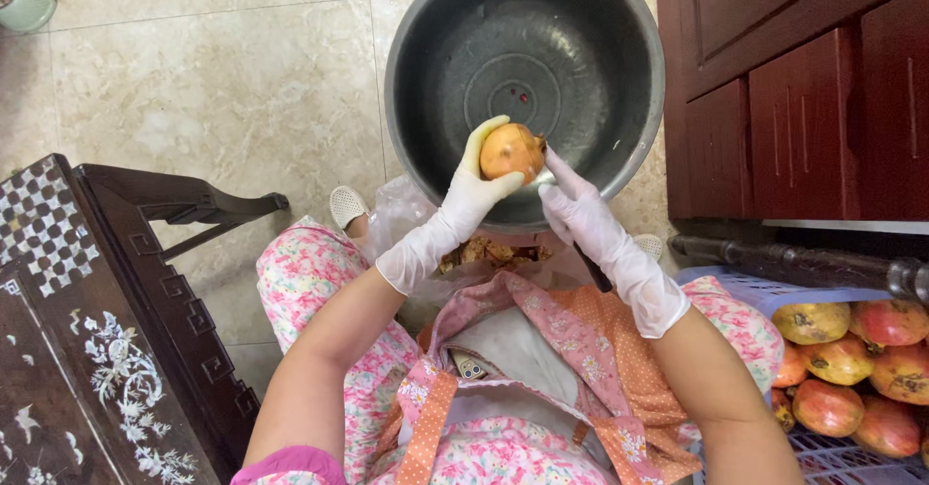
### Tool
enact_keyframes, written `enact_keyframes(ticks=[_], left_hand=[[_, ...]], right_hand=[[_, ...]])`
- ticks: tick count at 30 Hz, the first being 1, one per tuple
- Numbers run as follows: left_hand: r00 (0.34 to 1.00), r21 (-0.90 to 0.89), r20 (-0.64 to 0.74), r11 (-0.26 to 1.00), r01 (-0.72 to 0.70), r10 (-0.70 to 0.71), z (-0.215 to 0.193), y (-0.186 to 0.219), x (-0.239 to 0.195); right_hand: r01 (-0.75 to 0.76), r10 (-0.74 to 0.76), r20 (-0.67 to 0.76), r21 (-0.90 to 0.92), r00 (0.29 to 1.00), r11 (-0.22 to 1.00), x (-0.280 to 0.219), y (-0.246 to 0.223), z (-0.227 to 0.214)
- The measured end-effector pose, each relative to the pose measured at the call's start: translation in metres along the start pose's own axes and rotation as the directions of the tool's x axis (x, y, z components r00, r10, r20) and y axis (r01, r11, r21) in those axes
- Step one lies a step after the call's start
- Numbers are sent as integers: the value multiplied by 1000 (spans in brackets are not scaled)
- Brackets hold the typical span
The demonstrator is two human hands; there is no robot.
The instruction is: The person sits on the floor and uses a knife to peel a pomegranate over a metal bowl. They cut the skin, remove sections, and separate the arils into the bowl while discarding the peel.
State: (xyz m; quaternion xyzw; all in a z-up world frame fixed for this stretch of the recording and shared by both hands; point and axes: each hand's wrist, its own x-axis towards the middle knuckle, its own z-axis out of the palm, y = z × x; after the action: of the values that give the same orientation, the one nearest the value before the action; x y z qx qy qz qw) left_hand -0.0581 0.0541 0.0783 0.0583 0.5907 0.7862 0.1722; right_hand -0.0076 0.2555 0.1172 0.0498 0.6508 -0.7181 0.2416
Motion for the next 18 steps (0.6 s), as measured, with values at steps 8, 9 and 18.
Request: enact_keyframes(ticks=[8, 9, 18], left_hand=[[998, 44, 35, 998, -45, 43, 1, 6, -6], [997, 60, 44, 996, -62, 60, -1, 6, -6], [922, -408, 295, 839, 360, -252, -33, -20, 10]], right_hand=[[21, -21, 0, 55, 1000, 998, -1, 13, -4], [117, -118, -7, -11, 993, 993, 0, 18, -5], [7, -12, -16, -279, 1000, 960, 7, 26, -26]])
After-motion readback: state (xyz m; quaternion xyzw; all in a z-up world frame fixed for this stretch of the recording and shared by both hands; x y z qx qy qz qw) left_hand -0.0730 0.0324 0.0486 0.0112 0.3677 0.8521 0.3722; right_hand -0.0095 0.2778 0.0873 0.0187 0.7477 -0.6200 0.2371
